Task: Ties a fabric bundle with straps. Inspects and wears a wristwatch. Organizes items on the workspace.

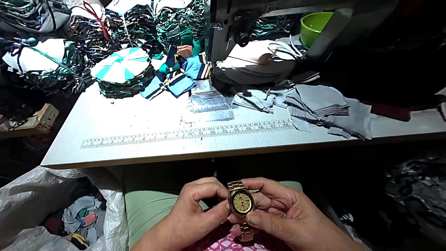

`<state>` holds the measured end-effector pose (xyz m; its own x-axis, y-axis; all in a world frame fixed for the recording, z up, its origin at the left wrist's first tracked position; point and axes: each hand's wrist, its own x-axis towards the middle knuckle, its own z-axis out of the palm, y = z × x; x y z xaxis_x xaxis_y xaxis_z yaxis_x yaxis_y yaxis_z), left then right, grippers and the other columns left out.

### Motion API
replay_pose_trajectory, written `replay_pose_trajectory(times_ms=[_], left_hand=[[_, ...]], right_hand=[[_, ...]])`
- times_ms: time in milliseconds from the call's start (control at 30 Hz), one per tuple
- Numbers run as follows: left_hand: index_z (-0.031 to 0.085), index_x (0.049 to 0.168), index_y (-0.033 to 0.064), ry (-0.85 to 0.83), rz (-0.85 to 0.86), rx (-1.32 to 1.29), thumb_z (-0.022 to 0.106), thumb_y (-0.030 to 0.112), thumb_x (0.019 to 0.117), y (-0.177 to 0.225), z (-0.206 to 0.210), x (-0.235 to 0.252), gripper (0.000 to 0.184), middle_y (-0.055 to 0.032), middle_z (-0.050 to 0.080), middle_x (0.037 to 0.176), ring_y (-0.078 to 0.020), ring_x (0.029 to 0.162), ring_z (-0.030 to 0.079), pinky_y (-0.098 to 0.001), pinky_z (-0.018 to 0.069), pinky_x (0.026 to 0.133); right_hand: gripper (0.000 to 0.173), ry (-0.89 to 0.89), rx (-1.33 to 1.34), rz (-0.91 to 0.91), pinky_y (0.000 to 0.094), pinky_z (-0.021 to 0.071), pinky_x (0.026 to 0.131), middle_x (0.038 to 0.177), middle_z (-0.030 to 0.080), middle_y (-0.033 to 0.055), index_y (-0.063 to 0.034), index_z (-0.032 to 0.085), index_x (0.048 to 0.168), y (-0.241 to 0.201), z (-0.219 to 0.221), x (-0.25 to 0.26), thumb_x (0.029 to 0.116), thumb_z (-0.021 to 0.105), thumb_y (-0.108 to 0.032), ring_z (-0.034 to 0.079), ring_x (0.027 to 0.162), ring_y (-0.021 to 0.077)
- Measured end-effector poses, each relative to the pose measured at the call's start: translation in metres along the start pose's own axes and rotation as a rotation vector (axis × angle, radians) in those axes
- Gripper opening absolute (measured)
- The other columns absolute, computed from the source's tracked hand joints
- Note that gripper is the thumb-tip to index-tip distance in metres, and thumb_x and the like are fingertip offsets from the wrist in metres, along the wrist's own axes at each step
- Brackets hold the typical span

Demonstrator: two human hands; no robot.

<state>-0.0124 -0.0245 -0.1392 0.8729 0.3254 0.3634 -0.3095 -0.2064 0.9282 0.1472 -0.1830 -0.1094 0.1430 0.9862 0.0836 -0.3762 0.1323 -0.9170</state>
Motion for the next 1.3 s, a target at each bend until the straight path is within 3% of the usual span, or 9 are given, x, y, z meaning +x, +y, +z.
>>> replay_pose_trajectory(times_ms=[133, 300, 433, 500, 700, 900, 967, 1100, 1300], left_hand=[[0.072, 0.101, -0.0026, -0.012, 0.156, 0.095, 0.06, 0.009, 0.1018, -0.004, 0.0, 0.003, 0.016, -0.0096, 0.072, 0.103, -0.0114, 0.107, 0.066, -0.0286, 0.0533, 0.099], [0.067, 0.11, 0.0027, -0.187, 0.331, 0.609, 0.055, -0.001, 0.0988, -0.003, 0.005, 0.004, 0.017, -0.0168, 0.069, 0.124, -0.0291, 0.128, 0.062, -0.0446, 0.0493, 0.11], [0.07, 0.102, 0.0091, -0.051, 0.481, 0.923, 0.059, 0.015, 0.0998, -0.006, 0.018, 0.006, 0.013, -0.0111, 0.075, 0.115, -0.0207, 0.109, 0.069, -0.0326, 0.052, 0.094], [0.069, 0.109, 0.0065, 0.038, 0.502, 0.895, 0.057, 0.014, 0.103, 0.0, 0.02, 0.009, 0.016, -0.0121, 0.073, 0.122, -0.0175, 0.11, 0.07, -0.0292, 0.0538, 0.092], [0.065, 0.12, -0.0039, 0.199, 0.501, 0.905, 0.058, 0.011, 0.1005, 0.022, 0.025, 0.019, 0.026, -0.0224, 0.07, 0.125, -0.0241, 0.117, 0.069, -0.0291, 0.0547, 0.097], [0.069, 0.119, -0.0022, 0.35, 0.529, 1.126, 0.058, 0.015, 0.0981, 0.047, 0.019, 0.035, 0.029, -0.0149, 0.075, 0.116, -0.0151, 0.107, 0.072, -0.0236, 0.0548, 0.089], [0.068, 0.12, -0.007, 0.355, 0.527, 1.021, 0.06, 0.016, 0.0978, 0.049, 0.017, 0.039, 0.033, -0.0183, 0.074, 0.115, -0.0167, 0.109, 0.072, -0.0238, 0.0545, 0.095], [0.061, 0.132, -0.0085, 0.29, 0.487, 0.891, 0.06, 0.018, 0.0998, 0.046, 0.013, 0.049, 0.042, -0.0211, 0.063, 0.137, -0.0259, 0.14, 0.052, -0.0316, 0.0369, 0.118], [0.042, 0.153, -0.0048, 0.204, 0.385, 1.161, 0.058, 0.021, 0.0975, 0.051, 0.003, 0.064, 0.063, -0.0207, 0.036, 0.162, -0.0338, 0.155, 0.025, -0.0427, 0.0227, 0.125]], right_hand=[[0.042, 0.03, -0.028, -0.006, 0.0378, 0.0659, 0.083, 0.111, 0.075, 0.0114, -0.0026, 0.058, 0.135, 0.001, 0.004, -0.002, 0.0946, 0.067, 0.003, 0.076, 0.096, 0.0234], [0.042, 0.056, -0.137, -0.093, 0.0382, 0.0656, 0.086, 0.112, 0.075, 0.0089, -0.0013, 0.059, 0.135, -0.001, 0.005, -0.001, 0.0942, 0.069, -0.001, 0.076, 0.097, 0.0227], [0.035, 0.008, -0.301, -0.164, 0.0299, 0.0645, 0.084, 0.111, 0.075, 0.0034, -0.0002, 0.063, 0.131, -0.007, 0.008, 0.0, 0.0973, 0.068, -0.007, 0.074, 0.095, 0.0122], [0.033, -0.024, -0.488, -0.258, 0.0231, 0.0616, 0.084, 0.109, 0.073, 0.0028, 0.002, 0.064, 0.129, -0.012, 0.009, 0.002, 0.0993, 0.067, -0.012, 0.071, 0.094, 0.0055], [0.038, 0.005, -0.778, -0.45, 0.0268, 0.0614, 0.092, 0.117, 0.073, 0.0106, 0.0043, 0.062, 0.131, -0.03, 0.016, 0.008, 0.0983, 0.07, -0.013, 0.072, 0.102, 0.0102], [0.043, 0.048, -1.051, -0.591, 0.024, 0.0579, 0.085, 0.102, 0.071, 0.0111, -0.0011, 0.067, 0.125, -0.052, 0.025, 0.023, 0.0935, 0.078, -0.028, 0.068, 0.095, 0.0101], [0.047, 0.064, -1.118, -0.609, 0.0241, 0.0555, 0.084, 0.101, 0.069, 0.0127, -0.0013, 0.068, 0.125, -0.058, 0.03, 0.028, 0.0917, 0.079, -0.033, 0.066, 0.095, 0.012], [0.043, 0.068, -1.248, -0.635, 0.0256, 0.0548, 0.078, 0.099, 0.068, 0.0163, 0.0008, 0.07, 0.122, -0.065, 0.037, 0.036, 0.0941, 0.076, -0.032, 0.065, 0.09, 0.017], [0.04, 0.113, -1.466, -0.8, 0.0292, 0.0534, 0.071, 0.096, 0.071, 0.0151, -0.0012, 0.07, 0.117, -0.053, 0.041, 0.049, 0.0978, 0.068, -0.037, 0.066, 0.085, 0.0213]])
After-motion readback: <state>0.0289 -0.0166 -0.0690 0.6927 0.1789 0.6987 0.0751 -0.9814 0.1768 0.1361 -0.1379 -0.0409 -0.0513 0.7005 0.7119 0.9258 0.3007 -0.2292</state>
